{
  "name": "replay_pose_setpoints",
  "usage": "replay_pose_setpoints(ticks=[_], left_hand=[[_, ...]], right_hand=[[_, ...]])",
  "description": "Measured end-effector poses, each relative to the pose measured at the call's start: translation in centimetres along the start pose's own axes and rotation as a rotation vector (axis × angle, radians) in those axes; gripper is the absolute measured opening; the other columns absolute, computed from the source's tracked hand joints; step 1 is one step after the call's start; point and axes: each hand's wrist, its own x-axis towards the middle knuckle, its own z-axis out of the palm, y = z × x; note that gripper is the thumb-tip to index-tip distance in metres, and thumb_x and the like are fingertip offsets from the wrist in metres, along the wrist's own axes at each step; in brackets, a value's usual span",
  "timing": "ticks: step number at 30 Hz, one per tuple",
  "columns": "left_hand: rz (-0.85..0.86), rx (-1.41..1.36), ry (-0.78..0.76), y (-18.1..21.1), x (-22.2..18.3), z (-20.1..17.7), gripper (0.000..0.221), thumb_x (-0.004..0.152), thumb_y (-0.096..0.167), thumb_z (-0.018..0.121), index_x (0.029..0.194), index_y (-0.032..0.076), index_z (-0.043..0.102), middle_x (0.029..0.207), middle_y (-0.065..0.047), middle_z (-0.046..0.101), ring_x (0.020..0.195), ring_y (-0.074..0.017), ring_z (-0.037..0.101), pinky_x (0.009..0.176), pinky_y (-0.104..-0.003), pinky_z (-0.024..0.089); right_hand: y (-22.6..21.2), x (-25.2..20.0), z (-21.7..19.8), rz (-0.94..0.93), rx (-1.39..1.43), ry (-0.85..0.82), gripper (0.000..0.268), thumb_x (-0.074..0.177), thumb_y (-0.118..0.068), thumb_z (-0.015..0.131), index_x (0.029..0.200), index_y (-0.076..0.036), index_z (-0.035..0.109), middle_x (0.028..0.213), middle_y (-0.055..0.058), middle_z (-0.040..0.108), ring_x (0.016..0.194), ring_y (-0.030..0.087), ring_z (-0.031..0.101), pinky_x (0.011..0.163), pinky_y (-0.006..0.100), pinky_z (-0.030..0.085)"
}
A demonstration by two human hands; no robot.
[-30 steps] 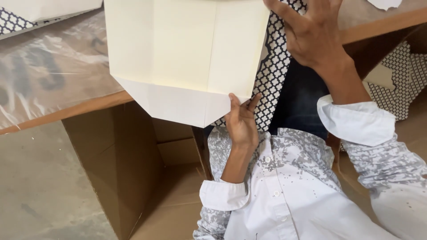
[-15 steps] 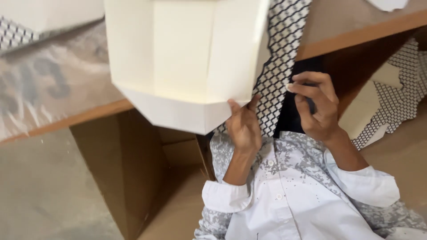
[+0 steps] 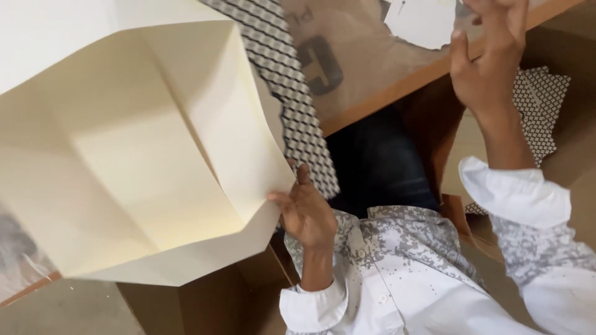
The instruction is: Manually folding and gluing decorative paper boxes at a workstation.
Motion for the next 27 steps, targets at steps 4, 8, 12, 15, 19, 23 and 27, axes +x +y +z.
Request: replay_pose_setpoints(ticks=[4, 8, 12, 15, 19, 23, 27], left_hand=[[0.012, -0.086, -0.032, 0.1, 3.5, 3.3, 0.046, 0.116, 0.043, 0.048, 0.149, 0.01, 0.052, 0.146, -0.005, 0.058, 0.14, -0.0224, 0.05, 0.117, -0.045, 0.042], [-0.231, -0.113, -0.239, -0.6, 5.8, 6.2, 0.058, 0.109, 0.044, 0.047, 0.155, 0.011, 0.041, 0.158, -0.009, 0.05, 0.146, -0.0244, 0.046, 0.12, -0.047, 0.041], [-0.547, 0.133, -0.601, -0.6, 4.3, 7.6, 0.058, 0.106, 0.03, 0.052, 0.158, 0.013, 0.035, 0.159, -0.015, 0.047, 0.149, -0.0294, 0.044, 0.119, -0.051, 0.043], [-0.498, 0.397, -0.764, 2.8, 2.6, 9.0, 0.05, 0.11, 0.027, 0.051, 0.154, 0.003, 0.045, 0.158, -0.016, 0.049, 0.15, -0.029, 0.046, 0.122, -0.046, 0.042], [-0.423, 0.611, -0.675, 5.3, 2.6, 6.8, 0.043, 0.11, 0.023, 0.053, 0.146, 0.002, 0.053, 0.151, -0.016, 0.055, 0.145, -0.0286, 0.052, 0.122, -0.044, 0.044], [0.054, 1.239, -0.468, 7.6, 3.6, 2.8, 0.036, 0.105, 0.024, 0.058, 0.136, 0.005, 0.063, 0.141, -0.014, 0.06, 0.134, -0.0272, 0.056, 0.114, -0.043, 0.049], [0.35, 1.635, -0.288, 9.0, 4.8, 0.1, 0.033, 0.102, 0.022, 0.065, 0.131, 0.007, 0.065, 0.139, -0.013, 0.056, 0.133, -0.0294, 0.052, 0.109, -0.043, 0.049]], right_hand=[[2.4, 2.6, 0.8, -0.036, -0.114, 0.03, 0.037, 0.098, 0.005, 0.065, 0.134, -0.001, 0.062, 0.13, 0.019, 0.049, 0.121, 0.035, 0.057, 0.105, 0.046, 0.05], [6.8, 3.4, 2.6, 0.026, -0.263, -0.023, 0.045, 0.096, 0.001, 0.064, 0.14, -0.005, 0.067, 0.131, 0.023, 0.049, 0.126, 0.04, 0.05, 0.108, 0.053, 0.04], [7.4, 5.3, 4.1, 0.025, -0.335, -0.104, 0.05, 0.093, 0.002, 0.059, 0.14, -0.011, 0.069, 0.13, 0.023, 0.05, 0.133, 0.041, 0.045, 0.114, 0.057, 0.03], [7.6, 6.2, 5.5, -0.013, -0.366, -0.13, 0.058, 0.088, 0.004, 0.057, 0.142, -0.012, 0.07, 0.131, 0.023, 0.052, 0.133, 0.04, 0.045, 0.112, 0.057, 0.03], [8.0, 7.4, 6.7, -0.158, -0.456, -0.088, 0.062, 0.082, 0.004, 0.057, 0.141, -0.012, 0.068, 0.128, 0.025, 0.056, 0.13, 0.04, 0.046, 0.106, 0.057, 0.031], [7.7, 8.0, 7.5, -0.17, -0.465, -0.151, 0.054, 0.086, 0.002, 0.059, 0.138, -0.014, 0.066, 0.108, 0.024, 0.062, 0.114, 0.04, 0.054, 0.098, 0.058, 0.034], [6.3, 8.2, 7.3, -0.211, -0.497, -0.141, 0.058, 0.084, 0.003, 0.06, 0.139, -0.013, 0.067, 0.098, 0.021, 0.063, 0.101, 0.039, 0.058, 0.09, 0.055, 0.037]])
